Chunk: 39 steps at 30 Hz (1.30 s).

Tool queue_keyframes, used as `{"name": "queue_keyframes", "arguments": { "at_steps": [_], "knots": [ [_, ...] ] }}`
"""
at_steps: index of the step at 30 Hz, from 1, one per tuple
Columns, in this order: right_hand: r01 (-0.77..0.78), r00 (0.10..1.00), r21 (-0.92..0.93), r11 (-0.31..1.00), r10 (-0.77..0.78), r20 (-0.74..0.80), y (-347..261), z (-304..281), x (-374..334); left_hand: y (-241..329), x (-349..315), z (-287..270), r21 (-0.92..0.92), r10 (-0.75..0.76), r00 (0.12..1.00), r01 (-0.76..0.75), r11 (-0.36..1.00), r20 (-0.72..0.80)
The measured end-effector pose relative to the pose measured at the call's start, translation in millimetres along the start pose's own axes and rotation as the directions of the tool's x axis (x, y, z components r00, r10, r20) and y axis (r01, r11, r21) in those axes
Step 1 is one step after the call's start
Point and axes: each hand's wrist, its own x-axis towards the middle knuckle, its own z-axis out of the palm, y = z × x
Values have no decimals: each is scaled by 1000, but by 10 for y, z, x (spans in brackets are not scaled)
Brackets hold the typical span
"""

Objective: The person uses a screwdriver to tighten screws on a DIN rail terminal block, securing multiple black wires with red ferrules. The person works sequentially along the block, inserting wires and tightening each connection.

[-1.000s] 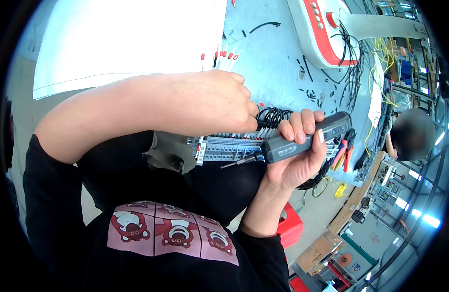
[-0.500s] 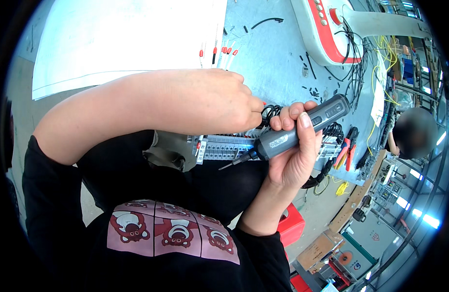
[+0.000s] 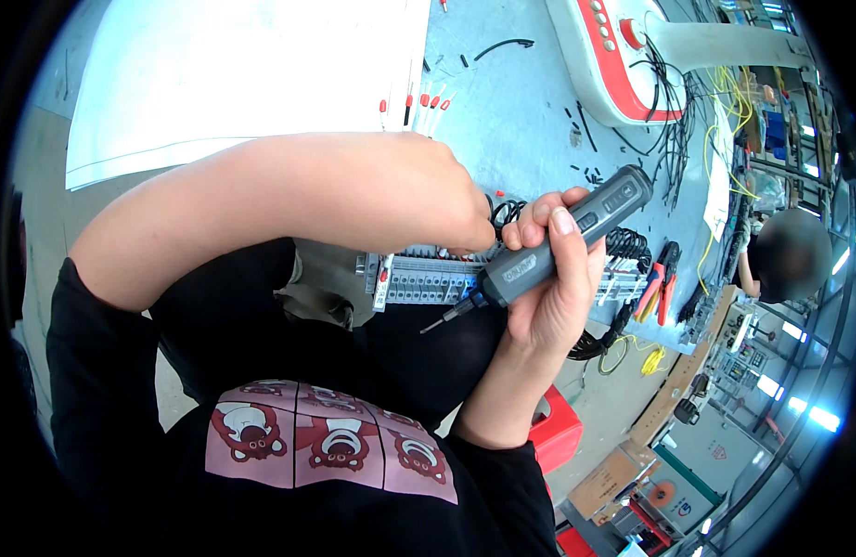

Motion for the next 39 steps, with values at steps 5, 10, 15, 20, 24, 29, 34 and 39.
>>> {"name": "queue_keyframes", "arguments": {
  "at_steps": [5, 10, 15, 20, 24, 29, 34, 39],
  "knots": [
    [13, 1000, -10, 1000, -13, 1, 1, -6, -16, 11, -41, 51, 13, -8, 998, 8, 1000, -55],
    [127, 983, 165, 978, -146, 109, -19, -70, -108, 66, -70, 50, -139, 8, 991, -27, 990, -133],
    [598, 792, 25, 801, -595, 134, -248, 108, -433, 276, -193, -27, -82, -87, 990, 79, 993, -107],
    [805, 591, -159, 571, -752, 293, -203, 173, -591, 451, -395, 125, 0, -63, 978, 65, 998, -199],
    [831, 557, -212, 515, -770, 312, -96, 193, -622, 499, -415, 283, 101, -87, 950, 122, 987, -300],
    [847, 527, -272, 457, -789, 315, -50, 310, -665, 418, -357, 380, 96, -44, 917, 89, 991, -398],
    [870, 484, -274, 410, -817, 313, -56, 390, -681, 399, -347, 384, 73, -23, 901, 60, 995, -433],
    [862, 497, -309, 402, -790, 359, -23, 364, -641, 372, -345, 384, 64, -26, 906, 59, 996, -423]
  ]
}}
